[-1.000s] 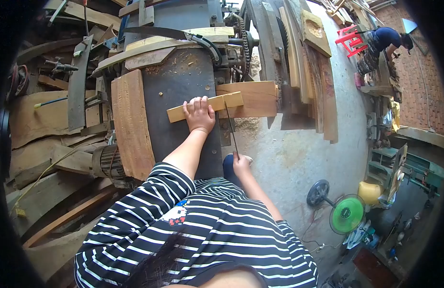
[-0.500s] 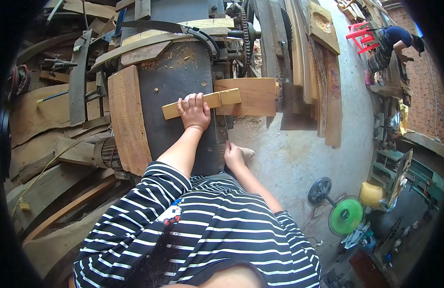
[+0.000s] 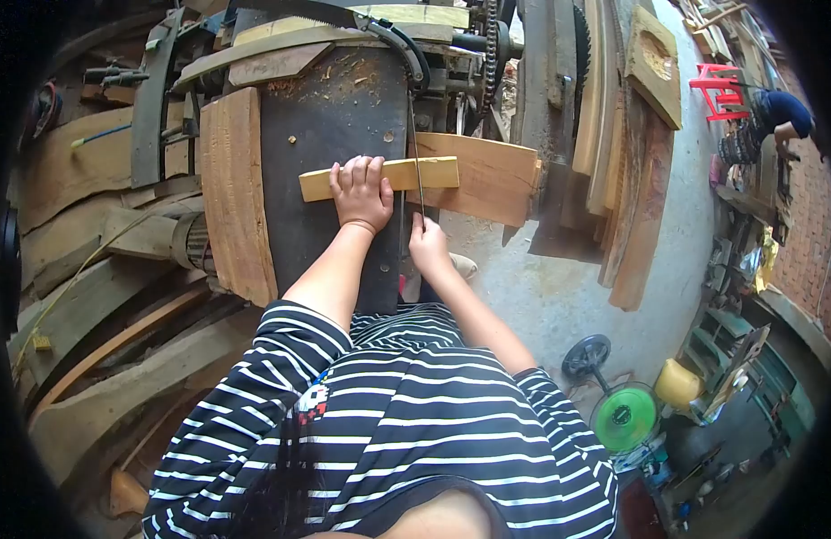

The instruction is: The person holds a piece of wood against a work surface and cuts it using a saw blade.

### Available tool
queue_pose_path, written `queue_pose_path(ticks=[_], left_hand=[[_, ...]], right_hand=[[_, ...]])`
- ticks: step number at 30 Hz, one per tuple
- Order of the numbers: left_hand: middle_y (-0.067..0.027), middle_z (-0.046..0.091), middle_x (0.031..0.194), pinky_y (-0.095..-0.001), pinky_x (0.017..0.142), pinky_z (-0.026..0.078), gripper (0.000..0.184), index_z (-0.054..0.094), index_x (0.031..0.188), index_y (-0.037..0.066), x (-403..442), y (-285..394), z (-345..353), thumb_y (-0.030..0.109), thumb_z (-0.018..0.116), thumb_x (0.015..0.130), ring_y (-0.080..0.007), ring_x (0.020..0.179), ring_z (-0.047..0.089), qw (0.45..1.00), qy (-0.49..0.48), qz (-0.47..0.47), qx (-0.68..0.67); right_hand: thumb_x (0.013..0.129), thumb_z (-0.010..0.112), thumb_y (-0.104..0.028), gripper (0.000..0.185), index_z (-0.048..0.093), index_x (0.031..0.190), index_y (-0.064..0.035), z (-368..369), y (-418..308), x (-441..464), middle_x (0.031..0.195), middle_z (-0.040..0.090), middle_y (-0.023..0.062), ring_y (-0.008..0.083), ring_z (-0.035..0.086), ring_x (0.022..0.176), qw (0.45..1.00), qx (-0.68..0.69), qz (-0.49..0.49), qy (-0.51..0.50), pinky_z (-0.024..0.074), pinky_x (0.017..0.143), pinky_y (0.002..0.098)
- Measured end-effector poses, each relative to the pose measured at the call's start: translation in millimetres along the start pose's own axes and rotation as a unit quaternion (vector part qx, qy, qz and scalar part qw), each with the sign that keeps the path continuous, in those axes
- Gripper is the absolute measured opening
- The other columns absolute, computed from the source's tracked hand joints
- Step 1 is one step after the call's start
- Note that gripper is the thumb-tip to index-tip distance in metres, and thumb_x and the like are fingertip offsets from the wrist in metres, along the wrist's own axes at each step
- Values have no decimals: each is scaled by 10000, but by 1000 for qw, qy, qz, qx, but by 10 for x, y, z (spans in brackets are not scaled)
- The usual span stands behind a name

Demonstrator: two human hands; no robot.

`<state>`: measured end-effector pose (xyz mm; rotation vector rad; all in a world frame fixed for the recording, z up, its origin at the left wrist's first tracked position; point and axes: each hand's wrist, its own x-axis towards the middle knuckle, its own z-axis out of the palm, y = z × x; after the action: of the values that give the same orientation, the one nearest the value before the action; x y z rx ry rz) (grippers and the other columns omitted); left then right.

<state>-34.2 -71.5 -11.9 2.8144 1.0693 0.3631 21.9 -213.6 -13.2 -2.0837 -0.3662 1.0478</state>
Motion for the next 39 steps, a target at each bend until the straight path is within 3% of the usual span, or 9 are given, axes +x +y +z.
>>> queue_pose_path(ticks=[1, 3, 7, 9, 11, 14, 18, 24, 39], left_hand=[[-40, 490, 1179, -499, 1097, 190, 371, 495, 1186, 174, -2, 1, 10, 297, 490, 836, -217, 1206, 420, 1000, -3, -8, 2], [-38, 489, 1180, -499, 1097, 189, 371, 493, 1187, 175, -3, -16, 9, 299, 491, 838, -216, 1205, 420, 1000, 1, 2, -6], [-33, 488, 1178, -493, 1096, 191, 361, 498, 1179, 181, -6, -11, 11, 307, 488, 841, -210, 1204, 422, 1000, 5, 0, -2], [-32, 489, 1176, -492, 1095, 191, 359, 499, 1177, 183, -9, -9, 11, 308, 489, 840, -207, 1203, 423, 1000, 6, 0, -4], [-30, 490, 1173, -490, 1094, 192, 358, 500, 1174, 184, 3, -14, 16, 309, 489, 839, -205, 1202, 424, 1000, 8, 0, -7], [-28, 496, 1166, -490, 1092, 194, 358, 499, 1173, 185, -4, -10, 6, 309, 490, 837, -200, 1205, 422, 1000, 8, -2, -6], [-27, 496, 1166, -489, 1094, 196, 358, 500, 1169, 184, -9, -16, 29, 313, 495, 836, -198, 1202, 423, 1000, 18, -2, -11], [-28, 500, 1164, -490, 1095, 196, 357, 499, 1174, 182, -12, -24, 35, 315, 495, 843, -201, 1196, 424, 999, 29, 1, -17], [-27, 496, 1170, -498, 1096, 192, 362, 498, 1183, 184, -15, -34, 55, 327, 493, 851, -195, 1206, 416, 999, 24, -2, -26]], right_hand=[[990, 411, -337, 447, 610, 915, 57, 60, 153, -70, 808, 608, 314, 481, 595, 836, 1000, -4, 1, -7, 472, 714, 462], [1006, 415, -313, 440, 531, 732, 11, 229, 496, -279, 567, 493, 80, 198, 458, 530, 997, 42, -52, 34, 393, 540, 373], [1010, 417, -326, 407, 494, 716, -55, 67, 744, -634, 548, 438, 12, 124, 398, 491, 996, 68, -14, -51, 348, 479, 312], [1004, 438, -333, 347, 498, 782, -73, -7, 853, -682, 559, 432, -18, 79, 399, 467, 993, 103, -7, -54, 326, 431, 269], [1003, 459, -281, 195, 428, 1023, -89, -89, 939, -793, 572, 402, -41, 49, 391, 456, 985, 170, -7, -32, 313, 406, 209], [1013, 401, -213, 159, 402, 1064, -63, -323, 576, -980, 631, 429, -23, 41, 391, 515, 971, 237, -32, -7, 329, 444, 196], [1001, 430, -224, 215, 428, 1100, -33, -335, 438, -912, 642, 497, 37, 130, 477, 522, 990, 90, -85, 68, 404, 483, 308], [976, 446, -184, 230, 450, 1125, -9, -189, 192, -825, 802, 621, 277, 471, 610, 761, 995, -37, -44, 80, 463, 622, 480], [973, 441, -195, 207, 479, 1091, -29, -214, 364, -1500, 799, 615, 294, 499, 590, 776, 989, -114, -7, 98, 444, 617, 533]])
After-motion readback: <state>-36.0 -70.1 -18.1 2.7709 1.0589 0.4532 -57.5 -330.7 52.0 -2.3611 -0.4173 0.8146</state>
